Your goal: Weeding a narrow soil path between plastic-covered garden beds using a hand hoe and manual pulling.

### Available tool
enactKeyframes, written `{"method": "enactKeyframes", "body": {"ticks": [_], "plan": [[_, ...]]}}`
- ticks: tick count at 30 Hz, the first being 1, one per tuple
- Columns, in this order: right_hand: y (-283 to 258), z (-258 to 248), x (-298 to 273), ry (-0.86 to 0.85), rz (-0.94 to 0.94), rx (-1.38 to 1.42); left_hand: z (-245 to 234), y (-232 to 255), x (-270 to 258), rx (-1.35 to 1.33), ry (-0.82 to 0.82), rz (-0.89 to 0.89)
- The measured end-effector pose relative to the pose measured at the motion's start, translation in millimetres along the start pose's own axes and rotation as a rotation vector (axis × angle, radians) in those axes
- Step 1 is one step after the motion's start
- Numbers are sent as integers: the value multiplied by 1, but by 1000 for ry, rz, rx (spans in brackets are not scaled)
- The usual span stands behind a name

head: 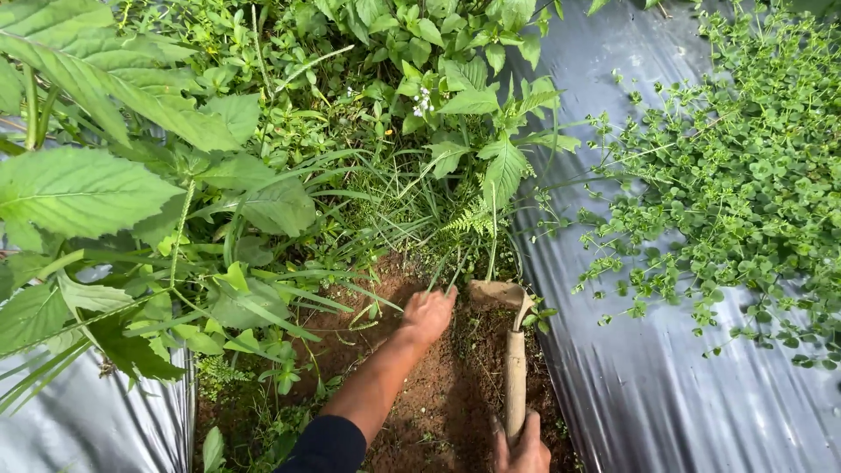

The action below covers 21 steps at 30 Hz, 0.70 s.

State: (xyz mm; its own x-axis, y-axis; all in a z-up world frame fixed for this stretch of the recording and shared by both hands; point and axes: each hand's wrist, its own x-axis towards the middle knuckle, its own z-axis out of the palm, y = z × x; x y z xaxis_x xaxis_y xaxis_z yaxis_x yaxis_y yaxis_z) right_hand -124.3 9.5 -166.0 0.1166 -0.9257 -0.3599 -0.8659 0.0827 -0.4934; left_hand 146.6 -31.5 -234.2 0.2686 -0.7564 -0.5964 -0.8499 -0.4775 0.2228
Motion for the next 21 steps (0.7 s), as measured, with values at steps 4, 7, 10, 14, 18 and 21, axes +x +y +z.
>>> {"method": "enactKeyframes", "body": {"ticks": [4, 7, 10, 14, 18, 21], "plan": [[8, 1, 9, 53, -25, 12, 14, 13, -59, -422, 68, -11], [-5, -5, 1, 24, 12, 38, 33, 22, -65, -215, 96, 43], [-7, -5, -4, 0, 76, 25, 35, 26, -49, -89, 183, 115], [0, 0, 4, 85, 57, 75, 2, 33, -48, -571, -4, 5], [-18, -20, 2, 82, 101, 46, -1, 38, -66, -633, -5, 39], [6, -6, 13, 136, 21, 81, -8, 26, -85, -471, -107, 111]]}}
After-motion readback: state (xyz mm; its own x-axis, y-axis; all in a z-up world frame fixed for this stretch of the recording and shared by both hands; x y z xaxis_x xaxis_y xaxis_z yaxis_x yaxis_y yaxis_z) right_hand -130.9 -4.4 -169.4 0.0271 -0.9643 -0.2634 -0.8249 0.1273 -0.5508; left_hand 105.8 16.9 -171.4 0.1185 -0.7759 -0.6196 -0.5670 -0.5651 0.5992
